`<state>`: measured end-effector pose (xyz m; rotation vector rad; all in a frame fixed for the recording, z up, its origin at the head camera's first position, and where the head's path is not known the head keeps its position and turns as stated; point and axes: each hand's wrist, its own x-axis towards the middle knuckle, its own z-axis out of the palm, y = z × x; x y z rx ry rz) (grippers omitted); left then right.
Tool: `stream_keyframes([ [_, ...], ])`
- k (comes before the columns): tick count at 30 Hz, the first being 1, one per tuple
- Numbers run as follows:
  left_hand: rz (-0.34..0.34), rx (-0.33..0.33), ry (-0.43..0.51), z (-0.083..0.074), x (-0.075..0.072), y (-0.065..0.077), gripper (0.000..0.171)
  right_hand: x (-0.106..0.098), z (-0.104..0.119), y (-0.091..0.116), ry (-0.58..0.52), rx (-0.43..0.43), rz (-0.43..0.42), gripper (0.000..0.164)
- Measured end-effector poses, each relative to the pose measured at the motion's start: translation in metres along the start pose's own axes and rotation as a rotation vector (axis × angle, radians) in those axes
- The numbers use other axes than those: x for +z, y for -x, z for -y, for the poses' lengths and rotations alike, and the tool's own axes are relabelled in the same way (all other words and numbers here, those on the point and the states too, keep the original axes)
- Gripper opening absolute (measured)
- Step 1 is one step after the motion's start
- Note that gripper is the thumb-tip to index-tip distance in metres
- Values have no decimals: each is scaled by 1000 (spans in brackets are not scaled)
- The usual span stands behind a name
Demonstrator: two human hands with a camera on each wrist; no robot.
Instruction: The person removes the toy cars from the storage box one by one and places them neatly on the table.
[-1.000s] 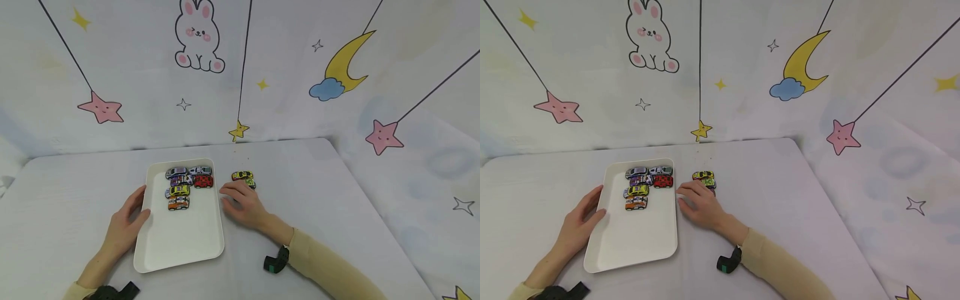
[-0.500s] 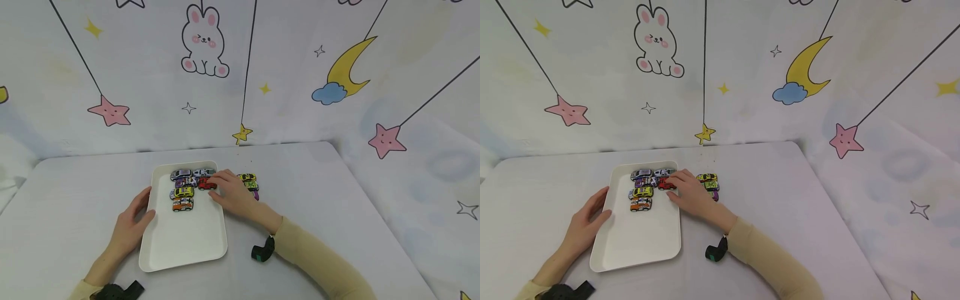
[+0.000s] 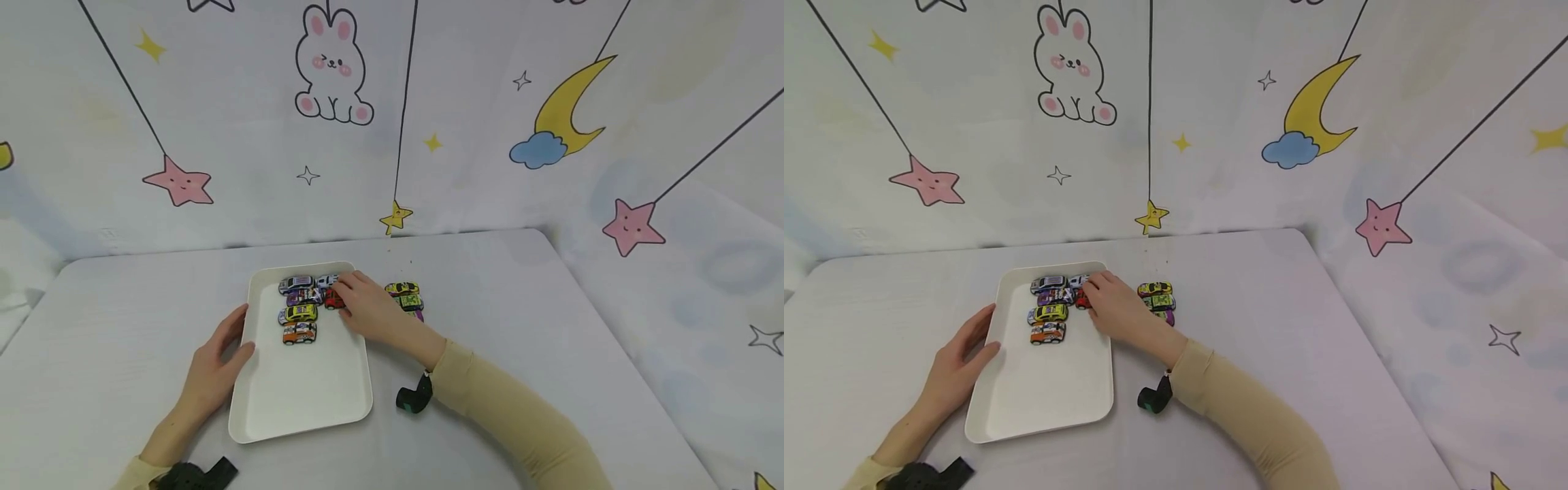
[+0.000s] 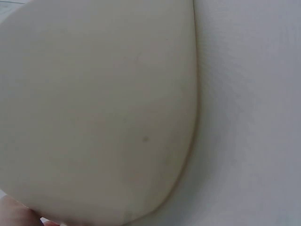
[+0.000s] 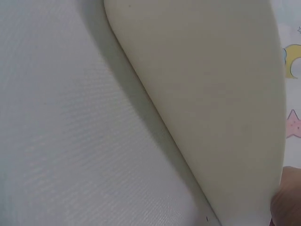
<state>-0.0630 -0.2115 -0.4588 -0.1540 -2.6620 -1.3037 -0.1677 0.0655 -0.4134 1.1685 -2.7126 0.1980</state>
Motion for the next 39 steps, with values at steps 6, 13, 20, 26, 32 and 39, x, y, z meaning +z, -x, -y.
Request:
stream_keyframes([
  [6,1,-6,-14,5,0,-1,62,2,1,-1,14,8,6,35],
  [13,5,-11,-8,3,0,0,62,4,1,-2,13,13,11,32],
  [20,0,4,1,2,-1,-1,63,4,2,-4,-1,25,25,29],
  [26,2,-3,2,1,0,-1,63,3,4,-4,1,25,42,26],
  [32,-6,6,0,4,1,-1,62,4,7,-4,52,37,75,25],
  [39,-8,9,4,4,1,-1,63,5,11,-3,91,28,77,25],
])
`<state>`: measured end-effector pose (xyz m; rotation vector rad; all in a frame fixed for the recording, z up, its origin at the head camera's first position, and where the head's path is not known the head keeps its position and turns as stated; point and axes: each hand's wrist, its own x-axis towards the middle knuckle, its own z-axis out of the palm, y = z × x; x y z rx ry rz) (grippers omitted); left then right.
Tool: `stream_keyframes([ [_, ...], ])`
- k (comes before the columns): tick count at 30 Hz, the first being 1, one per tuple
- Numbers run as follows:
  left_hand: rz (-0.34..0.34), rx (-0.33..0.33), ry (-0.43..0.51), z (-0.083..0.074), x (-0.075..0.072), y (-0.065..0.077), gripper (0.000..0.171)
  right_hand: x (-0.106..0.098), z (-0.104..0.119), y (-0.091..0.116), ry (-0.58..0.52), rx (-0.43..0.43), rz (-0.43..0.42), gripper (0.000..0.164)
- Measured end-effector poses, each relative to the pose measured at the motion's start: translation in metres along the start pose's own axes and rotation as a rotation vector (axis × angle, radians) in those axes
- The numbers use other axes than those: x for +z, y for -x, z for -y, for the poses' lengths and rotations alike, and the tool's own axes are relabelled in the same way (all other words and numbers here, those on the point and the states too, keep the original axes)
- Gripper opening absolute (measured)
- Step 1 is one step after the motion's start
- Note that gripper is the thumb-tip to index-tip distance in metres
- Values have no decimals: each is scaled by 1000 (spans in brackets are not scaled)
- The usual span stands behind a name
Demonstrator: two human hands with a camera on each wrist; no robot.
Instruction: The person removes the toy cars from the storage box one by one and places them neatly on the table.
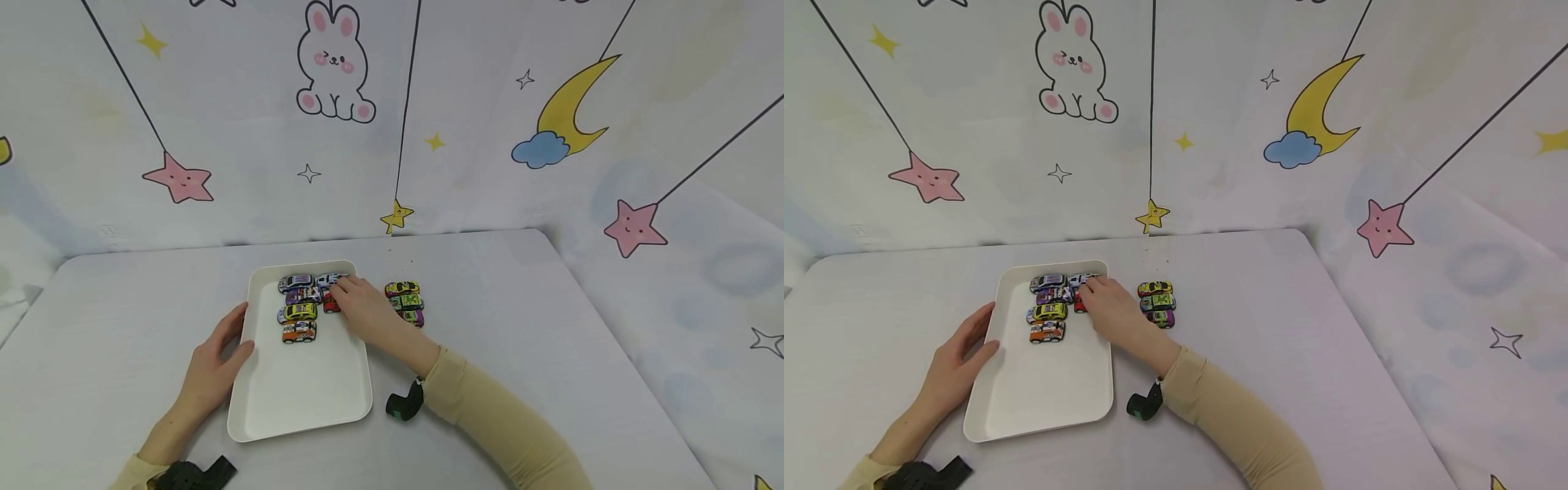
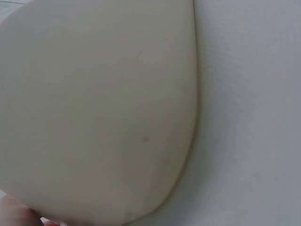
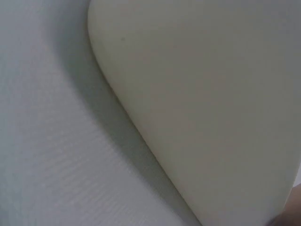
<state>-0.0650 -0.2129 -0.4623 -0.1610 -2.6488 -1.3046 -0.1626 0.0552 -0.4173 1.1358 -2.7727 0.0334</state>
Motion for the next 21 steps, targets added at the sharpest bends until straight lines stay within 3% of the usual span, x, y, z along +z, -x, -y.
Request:
stream_keyframes([
  [21,-1,-1,0,-1,0,1,62,3,3,9,-36,-15,-108,26],
])
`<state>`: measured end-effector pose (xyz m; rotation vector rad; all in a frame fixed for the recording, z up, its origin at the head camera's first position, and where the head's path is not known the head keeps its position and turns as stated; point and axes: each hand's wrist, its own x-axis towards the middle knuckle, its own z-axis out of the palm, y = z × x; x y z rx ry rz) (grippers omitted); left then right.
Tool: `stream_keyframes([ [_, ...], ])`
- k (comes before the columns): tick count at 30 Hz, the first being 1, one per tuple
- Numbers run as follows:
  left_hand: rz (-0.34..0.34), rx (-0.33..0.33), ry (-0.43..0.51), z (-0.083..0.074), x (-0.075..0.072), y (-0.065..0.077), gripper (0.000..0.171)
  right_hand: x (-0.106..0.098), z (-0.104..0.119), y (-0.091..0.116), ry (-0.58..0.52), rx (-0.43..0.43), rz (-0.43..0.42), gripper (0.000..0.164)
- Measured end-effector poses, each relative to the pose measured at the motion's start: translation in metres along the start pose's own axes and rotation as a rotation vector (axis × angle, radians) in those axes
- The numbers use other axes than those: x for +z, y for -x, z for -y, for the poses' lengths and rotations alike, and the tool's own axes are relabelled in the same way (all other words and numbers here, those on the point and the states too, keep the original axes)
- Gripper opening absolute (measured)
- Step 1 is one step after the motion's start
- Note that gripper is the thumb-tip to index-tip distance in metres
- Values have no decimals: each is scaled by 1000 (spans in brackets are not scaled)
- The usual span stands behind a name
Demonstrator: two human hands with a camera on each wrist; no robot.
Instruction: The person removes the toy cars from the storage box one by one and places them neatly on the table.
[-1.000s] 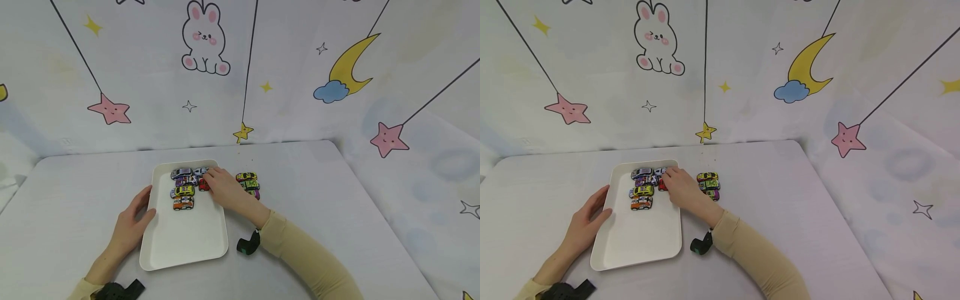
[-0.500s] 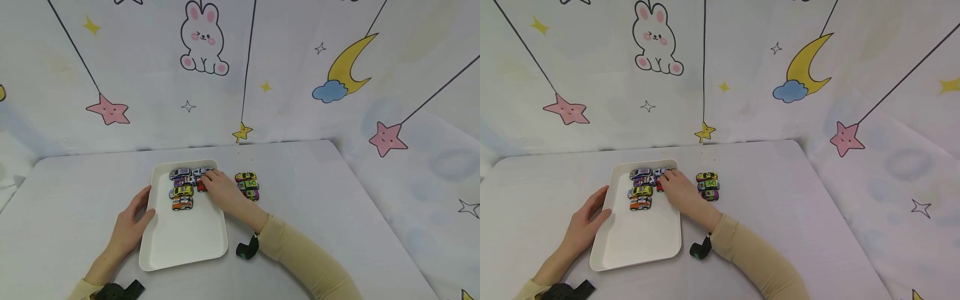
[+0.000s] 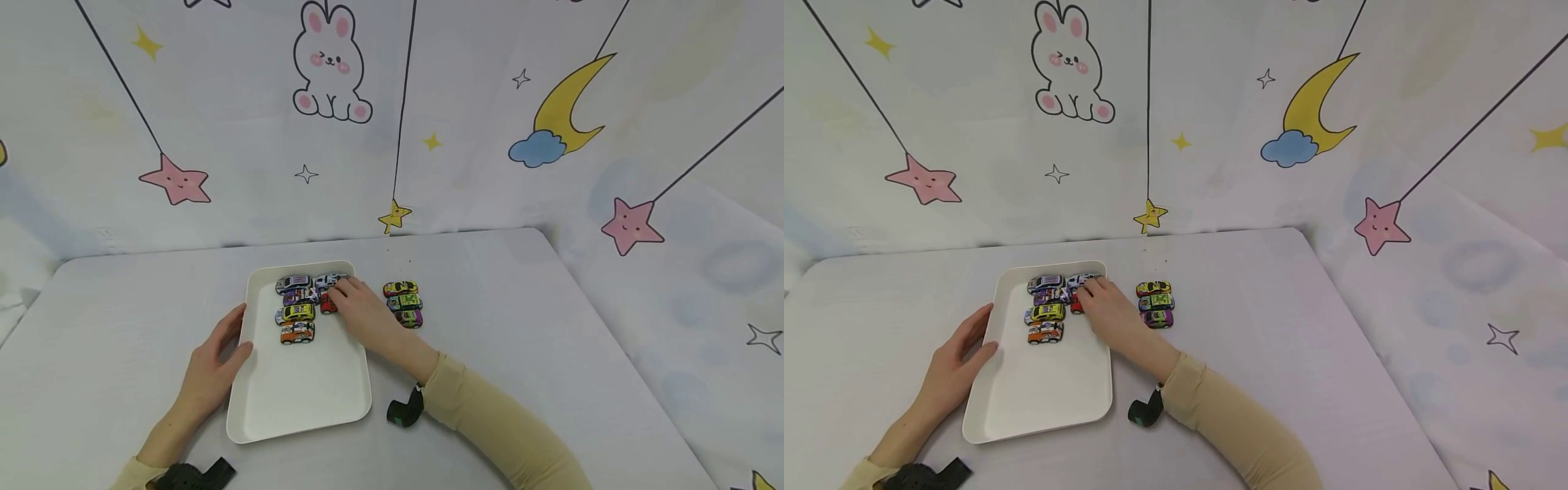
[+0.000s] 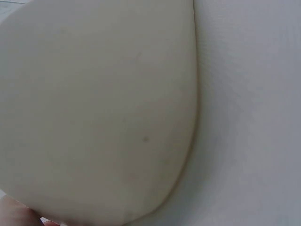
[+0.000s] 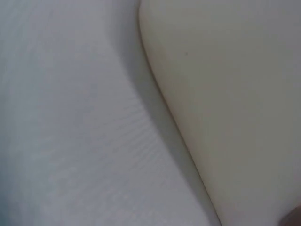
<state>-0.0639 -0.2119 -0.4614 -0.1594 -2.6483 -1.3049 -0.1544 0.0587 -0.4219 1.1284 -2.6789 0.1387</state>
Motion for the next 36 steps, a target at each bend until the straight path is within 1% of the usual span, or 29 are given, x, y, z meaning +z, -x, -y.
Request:
stream_keyframes([
  [10,1,-3,-17,2,0,0,62,2,-2,3,-43,0,-36,28],
  [16,-2,8,-2,2,0,1,62,4,-3,5,-88,5,-79,29],
  [19,-4,12,-4,3,0,0,62,5,-4,5,-106,-12,-114,30],
  [25,3,4,-12,4,0,1,61,5,-5,7,-130,-39,-157,32],
  [28,3,-1,-13,3,0,1,61,7,-8,10,-162,-50,-211,35],
  [31,1,4,-12,2,-1,1,61,10,-11,16,-202,-71,-302,36],
  [33,-3,11,-6,1,-1,1,62,13,-13,20,-211,-87,-360,37],
  [36,-9,21,-3,0,-1,0,62,17,-17,29,-182,-102,-420,40],
])
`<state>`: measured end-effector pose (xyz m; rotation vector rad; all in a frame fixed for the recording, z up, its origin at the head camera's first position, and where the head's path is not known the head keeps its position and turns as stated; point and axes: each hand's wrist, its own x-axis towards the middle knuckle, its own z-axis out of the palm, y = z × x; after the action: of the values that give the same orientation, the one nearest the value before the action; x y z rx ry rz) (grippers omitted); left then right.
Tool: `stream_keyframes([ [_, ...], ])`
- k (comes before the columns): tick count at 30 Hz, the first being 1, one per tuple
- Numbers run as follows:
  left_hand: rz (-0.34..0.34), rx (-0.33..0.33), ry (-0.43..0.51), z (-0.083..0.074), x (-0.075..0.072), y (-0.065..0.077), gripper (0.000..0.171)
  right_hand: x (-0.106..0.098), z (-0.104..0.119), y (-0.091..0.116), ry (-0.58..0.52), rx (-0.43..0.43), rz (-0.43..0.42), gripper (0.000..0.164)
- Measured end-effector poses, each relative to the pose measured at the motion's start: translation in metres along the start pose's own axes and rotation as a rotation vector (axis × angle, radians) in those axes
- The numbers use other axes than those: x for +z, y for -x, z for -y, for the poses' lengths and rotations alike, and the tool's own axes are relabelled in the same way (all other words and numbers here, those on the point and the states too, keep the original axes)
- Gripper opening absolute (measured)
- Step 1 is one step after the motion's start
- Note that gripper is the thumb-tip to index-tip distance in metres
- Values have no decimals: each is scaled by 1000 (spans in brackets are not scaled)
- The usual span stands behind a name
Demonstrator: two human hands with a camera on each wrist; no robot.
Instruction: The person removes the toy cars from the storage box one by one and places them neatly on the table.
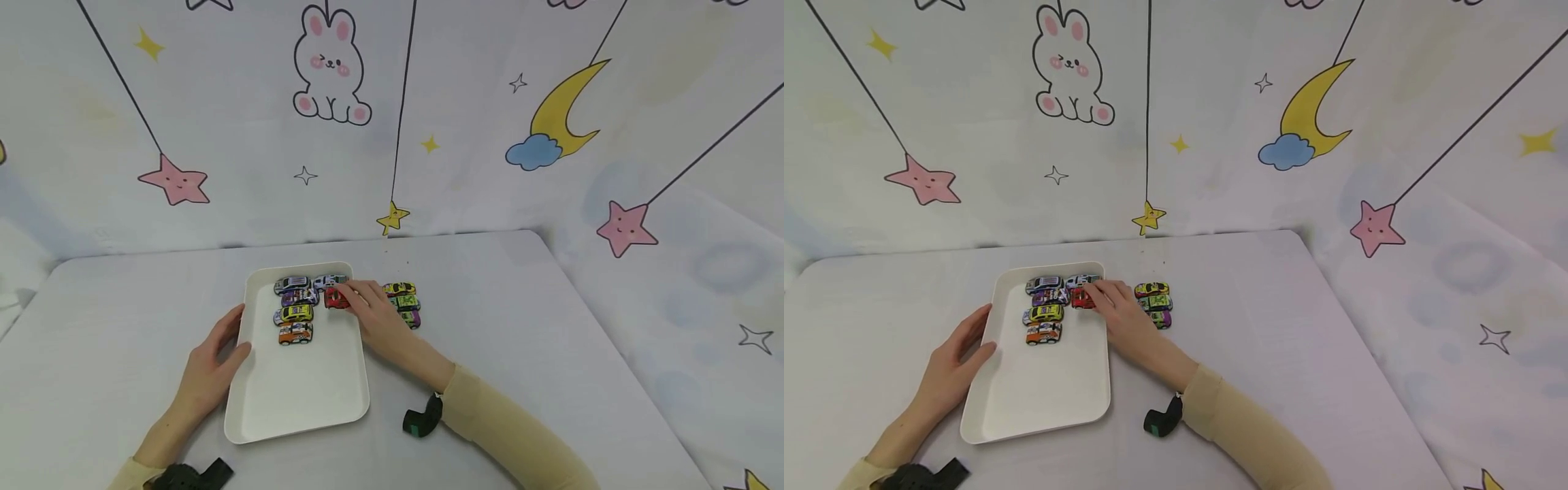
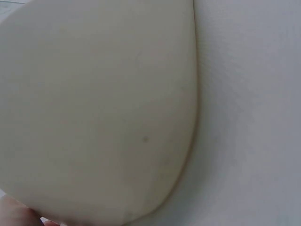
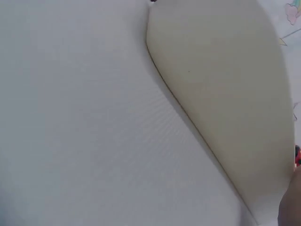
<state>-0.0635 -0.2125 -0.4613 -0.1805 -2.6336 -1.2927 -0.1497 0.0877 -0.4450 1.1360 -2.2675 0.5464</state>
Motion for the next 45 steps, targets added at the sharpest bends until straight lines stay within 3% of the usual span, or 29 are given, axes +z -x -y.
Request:
stream_keyframes([
  [9,-11,24,23,1,2,0,63,-14,-9,19,-11,28,-75,43],
  [17,-21,48,20,0,0,-4,63,-25,-40,41,-33,59,-145,42],
  [26,3,28,28,2,4,-5,63,-39,-69,67,-24,88,-154,44],
  [37,2,30,19,0,4,-6,63,-62,-108,92,68,171,-43,46],
  [45,-3,11,12,0,0,-2,62,-60,-113,92,27,225,26,40],
])
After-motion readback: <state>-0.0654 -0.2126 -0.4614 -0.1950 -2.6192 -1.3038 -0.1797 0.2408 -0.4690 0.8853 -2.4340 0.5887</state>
